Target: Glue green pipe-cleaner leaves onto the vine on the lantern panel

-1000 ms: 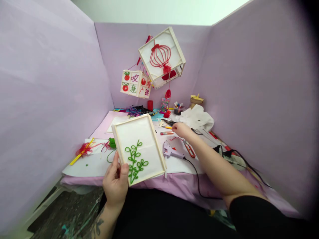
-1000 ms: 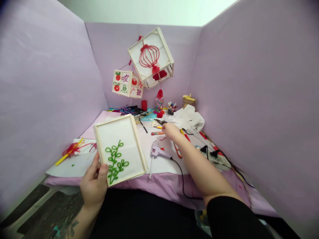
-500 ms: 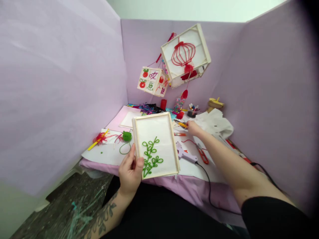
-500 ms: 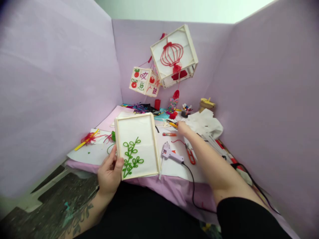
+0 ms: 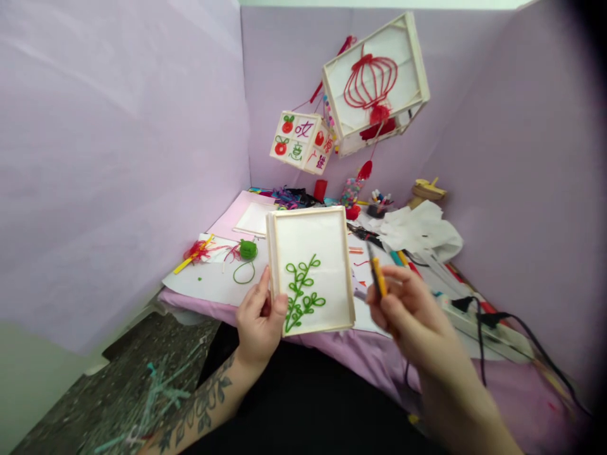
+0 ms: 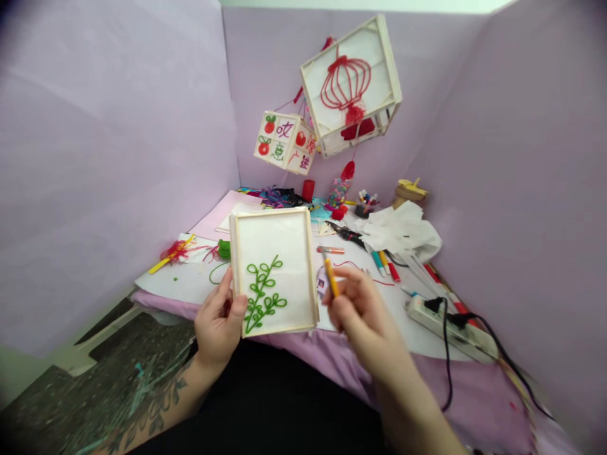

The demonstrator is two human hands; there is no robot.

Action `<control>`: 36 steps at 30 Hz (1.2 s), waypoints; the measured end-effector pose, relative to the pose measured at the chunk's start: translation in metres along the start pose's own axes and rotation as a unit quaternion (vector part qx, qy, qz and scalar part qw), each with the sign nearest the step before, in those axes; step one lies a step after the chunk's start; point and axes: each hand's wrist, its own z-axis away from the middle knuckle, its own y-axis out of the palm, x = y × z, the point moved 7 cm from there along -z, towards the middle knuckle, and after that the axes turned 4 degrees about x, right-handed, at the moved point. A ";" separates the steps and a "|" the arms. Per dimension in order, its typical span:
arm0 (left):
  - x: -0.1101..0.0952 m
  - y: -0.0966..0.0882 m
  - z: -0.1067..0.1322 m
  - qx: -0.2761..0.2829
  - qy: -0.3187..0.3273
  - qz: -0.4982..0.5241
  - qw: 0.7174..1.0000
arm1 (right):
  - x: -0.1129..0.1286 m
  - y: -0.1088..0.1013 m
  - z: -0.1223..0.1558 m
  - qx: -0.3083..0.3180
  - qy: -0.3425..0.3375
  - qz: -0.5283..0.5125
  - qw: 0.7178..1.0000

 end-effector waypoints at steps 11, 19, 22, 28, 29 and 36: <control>-0.011 0.001 0.006 0.008 0.031 -0.022 0.999 | -0.037 0.056 0.037 0.020 0.150 -0.146 0.978; -0.011 0.001 0.006 0.014 0.032 -0.016 0.999 | -0.038 0.058 0.034 0.017 0.158 -0.146 0.977; -0.012 0.001 0.007 0.008 0.040 -0.009 0.999 | -0.041 0.058 0.033 0.019 0.153 -0.145 0.977; -0.014 0.000 0.006 0.002 0.051 -0.019 0.999 | -0.042 0.057 0.032 0.025 0.141 -0.147 0.979; -0.014 0.000 0.006 0.001 0.052 -0.017 0.999 | -0.042 0.057 0.031 0.025 0.142 -0.147 0.979; -0.013 0.000 0.006 0.001 0.054 -0.004 0.999 | -0.042 0.058 0.030 0.027 0.136 -0.150 0.979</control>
